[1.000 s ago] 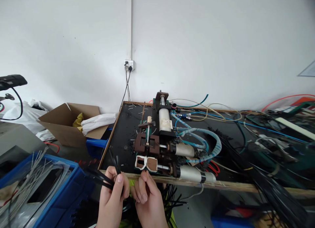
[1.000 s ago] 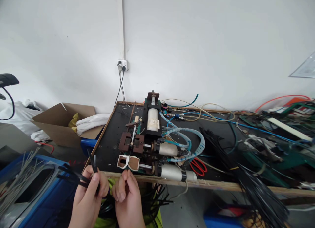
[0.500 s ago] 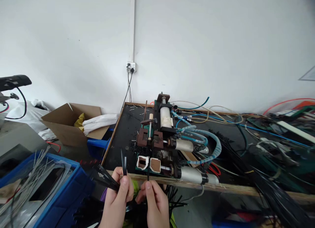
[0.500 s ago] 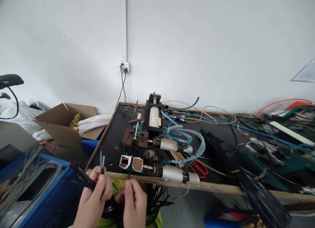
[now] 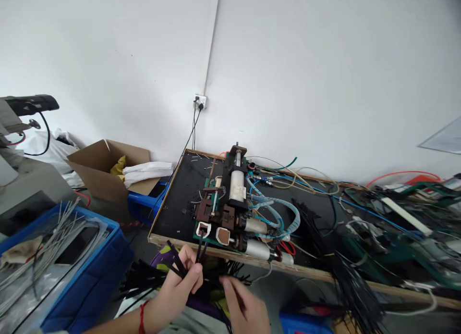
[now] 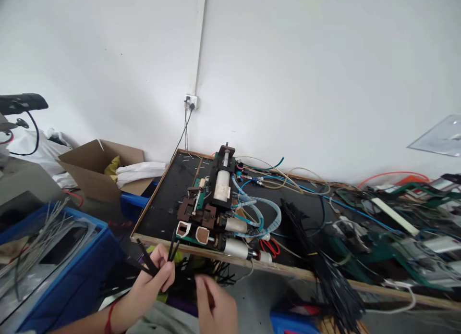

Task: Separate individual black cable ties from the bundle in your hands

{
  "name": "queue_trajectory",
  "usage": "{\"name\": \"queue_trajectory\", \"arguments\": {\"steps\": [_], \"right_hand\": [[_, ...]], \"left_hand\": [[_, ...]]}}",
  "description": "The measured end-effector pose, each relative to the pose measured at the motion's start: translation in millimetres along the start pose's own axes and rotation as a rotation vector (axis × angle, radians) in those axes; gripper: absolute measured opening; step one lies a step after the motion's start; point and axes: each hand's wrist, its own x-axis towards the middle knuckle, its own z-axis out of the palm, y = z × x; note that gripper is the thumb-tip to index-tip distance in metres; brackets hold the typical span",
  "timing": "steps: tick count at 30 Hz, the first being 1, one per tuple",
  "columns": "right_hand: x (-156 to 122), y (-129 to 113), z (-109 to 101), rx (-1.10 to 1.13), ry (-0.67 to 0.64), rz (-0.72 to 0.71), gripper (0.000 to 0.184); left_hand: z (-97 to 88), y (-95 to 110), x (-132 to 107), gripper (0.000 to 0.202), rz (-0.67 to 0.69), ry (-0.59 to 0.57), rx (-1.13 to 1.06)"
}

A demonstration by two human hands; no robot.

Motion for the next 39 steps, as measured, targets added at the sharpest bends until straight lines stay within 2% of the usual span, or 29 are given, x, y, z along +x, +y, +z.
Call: {"name": "queue_trajectory", "arguments": {"steps": [3, 6, 8, 11, 13, 16, 19, 23, 25, 28, 32, 35, 39], "right_hand": [[22, -53, 17, 0.360, -0.004, -0.111, 0.037], [34, -73, 29, 0.531, 0.044, -0.151, 0.033], [38, -72, 32, 0.604, 0.115, -0.148, 0.031], [40, -65, 35, 0.691, 0.201, -0.097, 0.031], [41, -61, 39, 0.703, 0.133, -0.039, 0.032], [41, -61, 49, 0.603, -0.055, -0.037, 0.030], [43, -59, 53, 0.546, -0.121, -0.077, 0.028], [41, -45, 52, 0.536, -0.260, -0.100, 0.028], [38, -35, 55, 0.567, -0.310, -0.100, 0.032], [34, -27, 66, 0.891, -0.279, 0.019, 0.038], [37, -35, 79, 1.417, -0.202, 0.243, 0.034], [42, -43, 83, 1.606, -0.222, 0.322, 0.029], [45, -46, 86, 1.701, -0.267, 0.382, 0.025]], "left_hand": [[4.3, 0, 1, 0.029, -0.038, -0.055, 0.006], [5.0, 2, 7, 0.029, -0.021, -0.087, 0.050], [3.1, 5, 12, 0.027, 0.026, -0.029, 0.126], [-1.7, 13, 22, 0.026, 0.089, 0.170, 0.254], [-5.2, 19, 27, 0.026, 0.065, 0.224, 0.293], [-9.2, 26, 31, 0.026, -0.010, 0.175, 0.330], [-11.7, 30, 33, 0.028, -0.042, 0.156, 0.389], [-18.0, 28, 37, 0.026, -0.035, 0.338, 0.342], [-21.6, 25, 38, 0.022, -0.049, 0.379, 0.302], [-23.2, 21, 39, 0.024, -0.061, 0.318, 0.200], [-18.7, 24, 43, 0.027, 0.050, 0.268, 0.023], [-16.5, 26, 45, 0.025, 0.099, 0.252, -0.046], [-19.1, 27, 45, 0.033, 0.099, 0.242, -0.021]]}}
